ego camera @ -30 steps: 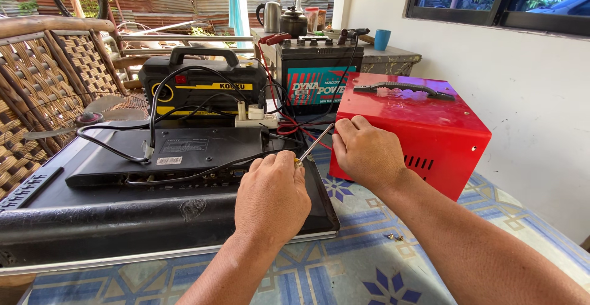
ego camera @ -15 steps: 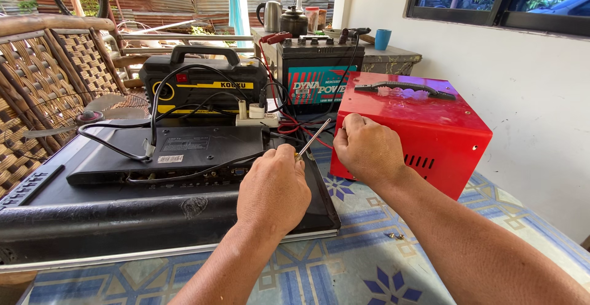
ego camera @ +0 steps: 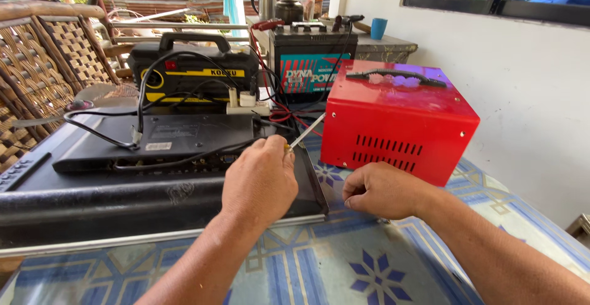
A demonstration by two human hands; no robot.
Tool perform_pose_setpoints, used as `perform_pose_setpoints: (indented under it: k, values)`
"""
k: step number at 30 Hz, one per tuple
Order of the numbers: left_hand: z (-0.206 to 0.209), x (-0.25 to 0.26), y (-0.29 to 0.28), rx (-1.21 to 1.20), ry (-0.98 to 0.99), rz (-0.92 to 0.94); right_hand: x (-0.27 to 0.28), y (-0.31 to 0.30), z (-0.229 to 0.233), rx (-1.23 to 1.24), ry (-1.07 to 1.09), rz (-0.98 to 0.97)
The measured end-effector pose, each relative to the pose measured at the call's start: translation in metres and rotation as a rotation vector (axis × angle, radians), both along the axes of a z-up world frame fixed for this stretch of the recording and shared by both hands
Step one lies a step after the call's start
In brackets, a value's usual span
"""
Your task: The person uses a screwdriver to remove screws from the side and bottom of a red metal box. They place the removed screws on the table and continue unscrewing until the casing is loose.
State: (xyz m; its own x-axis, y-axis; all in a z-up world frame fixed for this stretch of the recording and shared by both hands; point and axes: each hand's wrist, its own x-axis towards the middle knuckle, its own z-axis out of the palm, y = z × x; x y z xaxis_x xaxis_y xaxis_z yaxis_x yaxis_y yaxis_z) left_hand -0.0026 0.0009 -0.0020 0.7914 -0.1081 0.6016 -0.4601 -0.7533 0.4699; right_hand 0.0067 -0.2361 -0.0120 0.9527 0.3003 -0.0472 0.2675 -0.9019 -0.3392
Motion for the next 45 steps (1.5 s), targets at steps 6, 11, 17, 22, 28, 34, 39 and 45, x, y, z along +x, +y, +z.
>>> perform_pose_setpoints:
  k: [6, 11, 17, 22, 28, 34, 39, 45]
  values:
    - [-0.010, -0.009, -0.011, 0.119, -0.154, -0.116, -0.008, -0.013, -0.011, 0.023, -0.033, 0.038]
    - [-0.015, -0.014, -0.016, 0.234, -0.063, -0.090, -0.006, -0.017, -0.025, 0.088, -0.068, 0.000]
    - [-0.015, -0.022, -0.014, 0.393, -0.023, -0.085, 0.001, -0.024, -0.039, 0.193, -0.151, -0.085]
    - [-0.017, -0.023, -0.015, 0.436, -0.043, -0.083, 0.004, -0.025, -0.046, 0.186, -0.236, -0.075]
    - [-0.017, -0.025, -0.016, 0.453, -0.046, -0.083, 0.000, -0.020, -0.041, 0.170, -0.193, -0.131]
    - [-0.014, -0.028, -0.019, 0.505, -0.017, -0.076, -0.001, -0.023, -0.040, 0.155, -0.220, -0.111]
    - [-0.011, -0.028, -0.020, 0.557, 0.036, -0.036, -0.004, -0.035, -0.032, 0.271, -0.321, -0.113]
    - [-0.008, -0.026, -0.041, 0.600, 0.084, -0.017, -0.014, -0.034, -0.009, 0.143, -0.820, -0.262]
